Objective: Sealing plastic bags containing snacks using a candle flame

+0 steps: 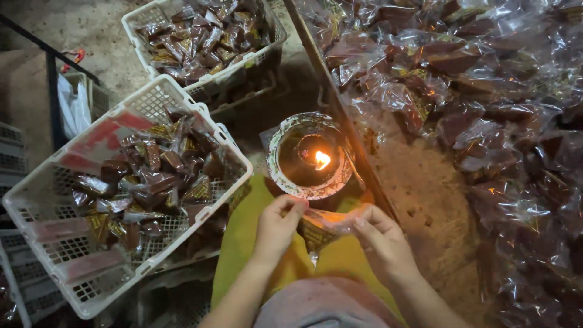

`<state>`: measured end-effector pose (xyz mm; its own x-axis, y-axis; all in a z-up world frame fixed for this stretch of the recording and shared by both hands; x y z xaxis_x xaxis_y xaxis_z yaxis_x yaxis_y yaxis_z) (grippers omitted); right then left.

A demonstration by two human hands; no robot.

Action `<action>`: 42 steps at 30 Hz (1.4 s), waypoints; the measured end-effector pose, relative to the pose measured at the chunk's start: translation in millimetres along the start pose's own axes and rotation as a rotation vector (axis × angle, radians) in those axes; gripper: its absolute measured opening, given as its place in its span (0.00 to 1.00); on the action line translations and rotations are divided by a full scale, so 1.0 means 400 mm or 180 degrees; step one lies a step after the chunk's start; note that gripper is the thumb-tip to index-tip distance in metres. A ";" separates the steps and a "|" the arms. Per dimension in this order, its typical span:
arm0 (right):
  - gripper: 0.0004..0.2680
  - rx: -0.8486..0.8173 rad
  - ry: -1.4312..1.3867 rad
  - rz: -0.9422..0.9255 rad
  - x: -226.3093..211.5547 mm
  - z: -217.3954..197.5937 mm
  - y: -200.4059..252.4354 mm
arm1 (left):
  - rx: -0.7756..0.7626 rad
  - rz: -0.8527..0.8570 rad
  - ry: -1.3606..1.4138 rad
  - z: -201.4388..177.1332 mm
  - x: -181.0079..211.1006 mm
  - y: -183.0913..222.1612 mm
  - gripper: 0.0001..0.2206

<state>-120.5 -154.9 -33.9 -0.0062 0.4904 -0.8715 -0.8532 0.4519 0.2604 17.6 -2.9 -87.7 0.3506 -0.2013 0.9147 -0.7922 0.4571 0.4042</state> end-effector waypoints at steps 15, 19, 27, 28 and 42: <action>0.26 -0.0345 0.1652 -0.0645 -0.107 0.065 0.013 | -0.0756 -0.0241 0.0456 0.092 -0.088 0.048 0.13; 0.33 -0.0370 0.2494 -0.0054 0.009 0.022 -0.030 | -0.0674 -0.0475 0.0695 0.066 -0.020 0.020 0.10; 0.19 -0.0899 0.2473 0.0259 0.045 0.004 -0.049 | 0.0174 0.0708 -0.0592 -0.023 -0.001 -0.030 0.18; 0.19 -0.0898 0.2479 0.0258 0.068 -0.009 -0.055 | 0.0172 0.0710 -0.0587 -0.022 0.010 -0.029 0.18; 0.12 0.0878 0.0364 0.0746 0.286 -0.149 -0.223 | 0.0454 0.0566 0.0296 -0.047 0.003 0.004 0.11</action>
<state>-76.3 -183.5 -181.4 -0.2559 0.5251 -0.8117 -0.6492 0.5287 0.5467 25.9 14.0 -86.1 0.2386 -0.0448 0.9701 -0.9058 0.3499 0.2389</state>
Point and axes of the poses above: each hand's wrist, its own y-axis away from the middle knuckle, its own z-axis out of the palm, x = y × z, the point moved 2 cm from there along -y, towards the middle knuckle
